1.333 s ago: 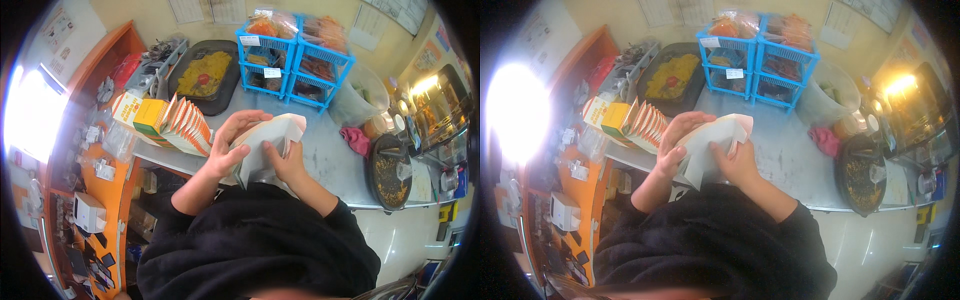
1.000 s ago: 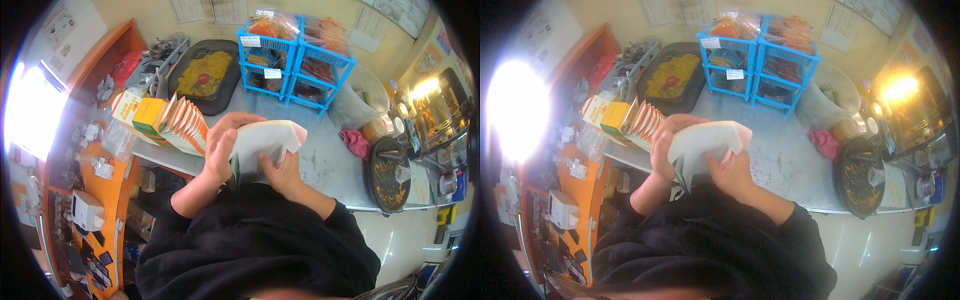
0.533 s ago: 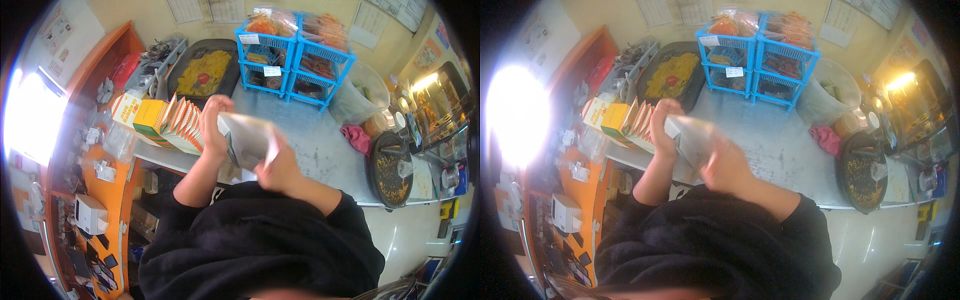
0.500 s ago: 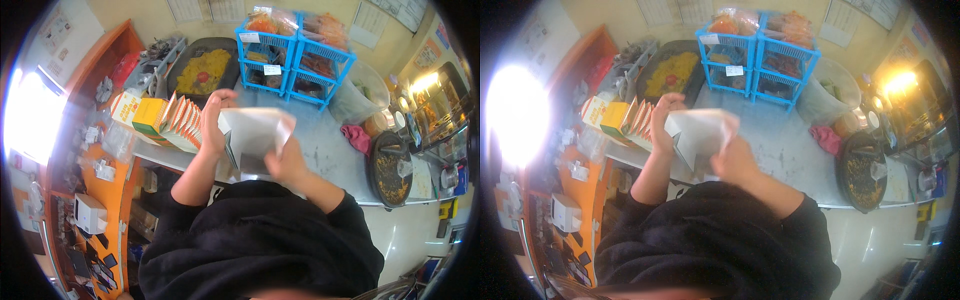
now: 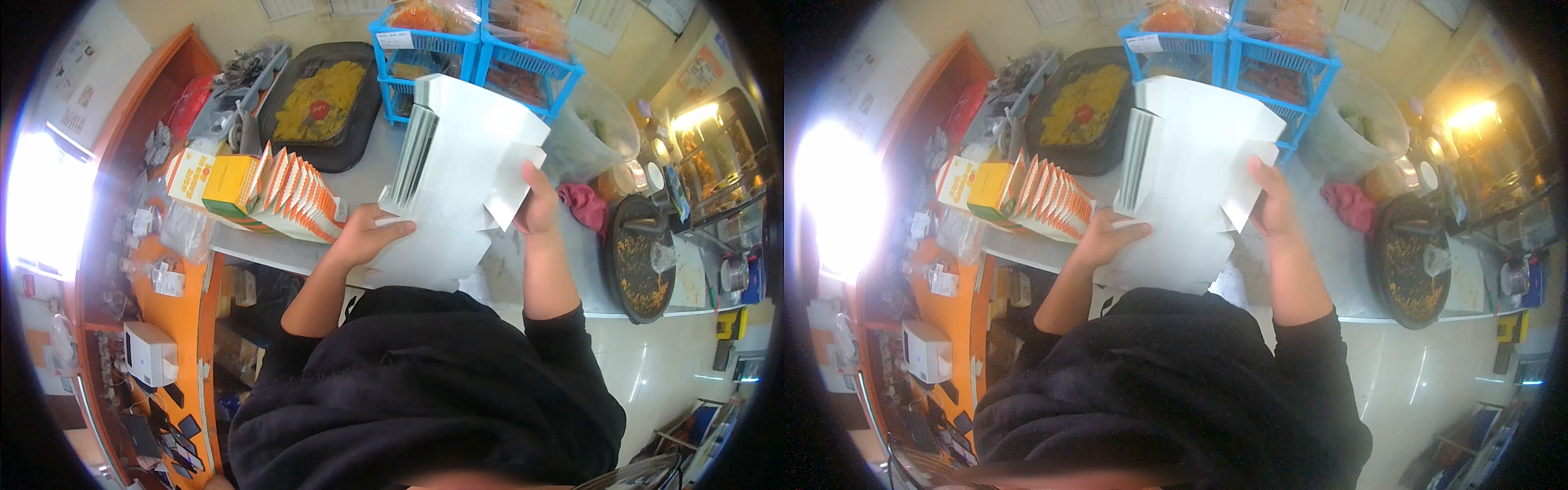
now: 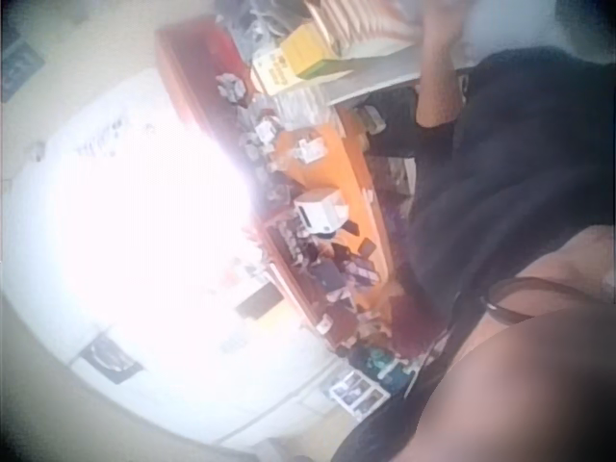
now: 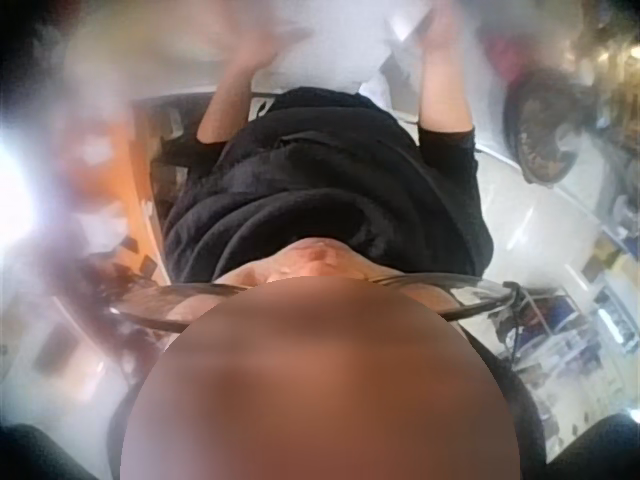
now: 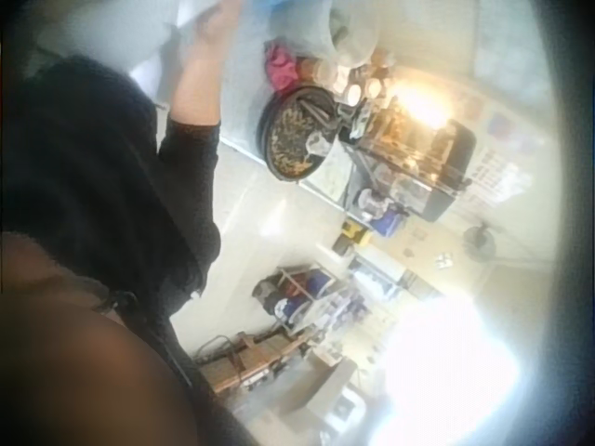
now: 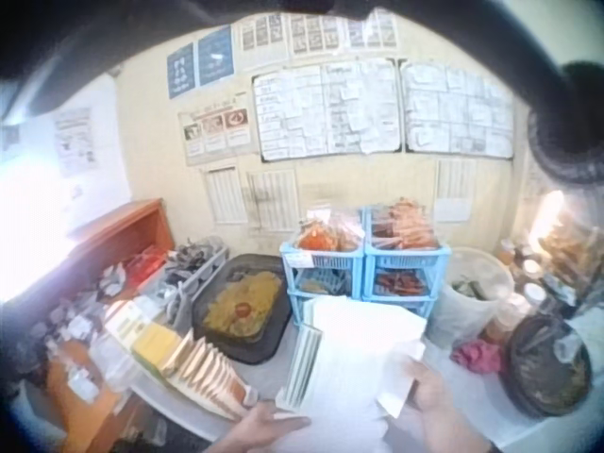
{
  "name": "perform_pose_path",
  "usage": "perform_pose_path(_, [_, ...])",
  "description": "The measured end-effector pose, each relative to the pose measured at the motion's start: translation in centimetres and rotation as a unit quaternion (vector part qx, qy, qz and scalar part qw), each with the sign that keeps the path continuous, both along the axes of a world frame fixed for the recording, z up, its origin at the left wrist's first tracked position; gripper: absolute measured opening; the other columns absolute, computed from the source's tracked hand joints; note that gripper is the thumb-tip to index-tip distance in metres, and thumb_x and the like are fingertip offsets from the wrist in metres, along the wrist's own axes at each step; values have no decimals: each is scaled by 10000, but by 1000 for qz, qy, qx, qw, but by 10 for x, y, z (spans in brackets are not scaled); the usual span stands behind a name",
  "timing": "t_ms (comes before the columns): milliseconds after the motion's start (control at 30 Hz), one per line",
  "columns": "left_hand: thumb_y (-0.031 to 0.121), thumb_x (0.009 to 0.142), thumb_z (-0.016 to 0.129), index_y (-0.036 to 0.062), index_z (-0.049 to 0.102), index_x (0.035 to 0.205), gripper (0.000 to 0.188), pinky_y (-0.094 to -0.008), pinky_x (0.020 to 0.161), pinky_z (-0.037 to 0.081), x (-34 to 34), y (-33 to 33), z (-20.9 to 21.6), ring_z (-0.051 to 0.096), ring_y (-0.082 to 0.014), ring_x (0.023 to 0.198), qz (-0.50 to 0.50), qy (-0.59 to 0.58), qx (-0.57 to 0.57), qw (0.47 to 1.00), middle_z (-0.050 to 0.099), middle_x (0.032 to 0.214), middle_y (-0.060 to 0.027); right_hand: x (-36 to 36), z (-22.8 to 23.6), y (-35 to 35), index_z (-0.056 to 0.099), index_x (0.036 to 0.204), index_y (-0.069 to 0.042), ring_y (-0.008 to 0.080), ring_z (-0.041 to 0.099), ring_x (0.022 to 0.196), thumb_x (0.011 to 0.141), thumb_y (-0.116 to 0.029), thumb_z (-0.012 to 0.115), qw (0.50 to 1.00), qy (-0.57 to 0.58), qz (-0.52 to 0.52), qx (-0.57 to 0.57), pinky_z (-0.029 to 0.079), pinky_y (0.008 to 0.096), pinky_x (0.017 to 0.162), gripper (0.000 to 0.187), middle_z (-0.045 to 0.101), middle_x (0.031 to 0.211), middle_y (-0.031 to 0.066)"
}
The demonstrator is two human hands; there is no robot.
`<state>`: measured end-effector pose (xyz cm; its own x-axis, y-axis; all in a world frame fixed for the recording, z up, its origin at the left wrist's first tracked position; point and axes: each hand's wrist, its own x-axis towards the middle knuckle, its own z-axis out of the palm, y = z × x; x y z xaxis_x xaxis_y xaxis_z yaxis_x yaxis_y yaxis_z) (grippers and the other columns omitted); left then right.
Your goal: The person assembles flat-packed takeaway food boxes by folding and taping them into shape. They handle multiple boxes one at a time, folding the sides and securing them with tape before stacking the finished boxes on the counter.
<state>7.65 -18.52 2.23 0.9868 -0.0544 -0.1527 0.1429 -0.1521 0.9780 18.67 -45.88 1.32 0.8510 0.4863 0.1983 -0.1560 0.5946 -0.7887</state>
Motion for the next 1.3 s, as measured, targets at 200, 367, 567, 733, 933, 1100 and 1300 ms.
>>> perform_pose_path(200, [115,879,699,-53,672,1084,266,-288,777,513,-9,19,13,644,-148,876,0,-54,-146,988,703,954,-87,-17,-5,2,488,1367,5,211,554,1183,794,-414,776,975,-76,121,-172,433,384,999,766,585,1294,111])
perform_pose_path(367, [137,850,632,-52,600,1189,390,-312,799,491,-17,30,12,627,-173,950,-124,-70,-320,937,670,1050,-125,-68,14,15,671,1101,1,175,620,962,874,-241,714,951,-83,21,-296,485,328,859,334,688,1024,80])
perform_pose_path(567, [218,916,566,-12,599,1090,290,-269,744,434,-24,1,14,549,-110,870,2,-27,-221,975,619,934,-58,-95,41,36,601,767,10,234,542,558,925,-122,589,855,-253,-190,-412,418,374,564,207,554,608,131])
perform_pose_path(733, [277,981,535,-5,560,952,285,-283,679,396,-5,-20,-6,451,-81,779,145,-143,-44,978,524,817,-26,-105,34,50,611,726,-7,316,577,555,899,-88,574,830,-229,-182,-475,439,405,558,194,552,604,171])
perform_pose_path(933, [290,1002,488,-40,556,1076,345,-282,711,439,25,-27,-21,519,-123,798,185,-341,-36,921,595,877,-71,-117,34,67,602,1173,9,329,673,819,844,-158,652,865,-328,-180,-334,516,387,756,372,669,917,208])
perform_pose_path(1100, [246,976,549,-38,526,1150,334,-284,718,451,12,-36,-5,543,-130,796,245,-332,-17,911,614,893,-72,-106,33,62,611,1061,30,202,619,779,947,-183,583,898,-110,-146,-400,489,356,723,243,663,878,141])
perform_pose_path(1300, [159,899,617,0,583,809,186,-334,577,419,-13,-58,8,504,-154,619,183,-321,70,927,548,683,-85,-62,-5,69,605,1124,42,188,602,919,1015,-264,472,871,-190,-333,-307,467,360,815,351,674,969,130])
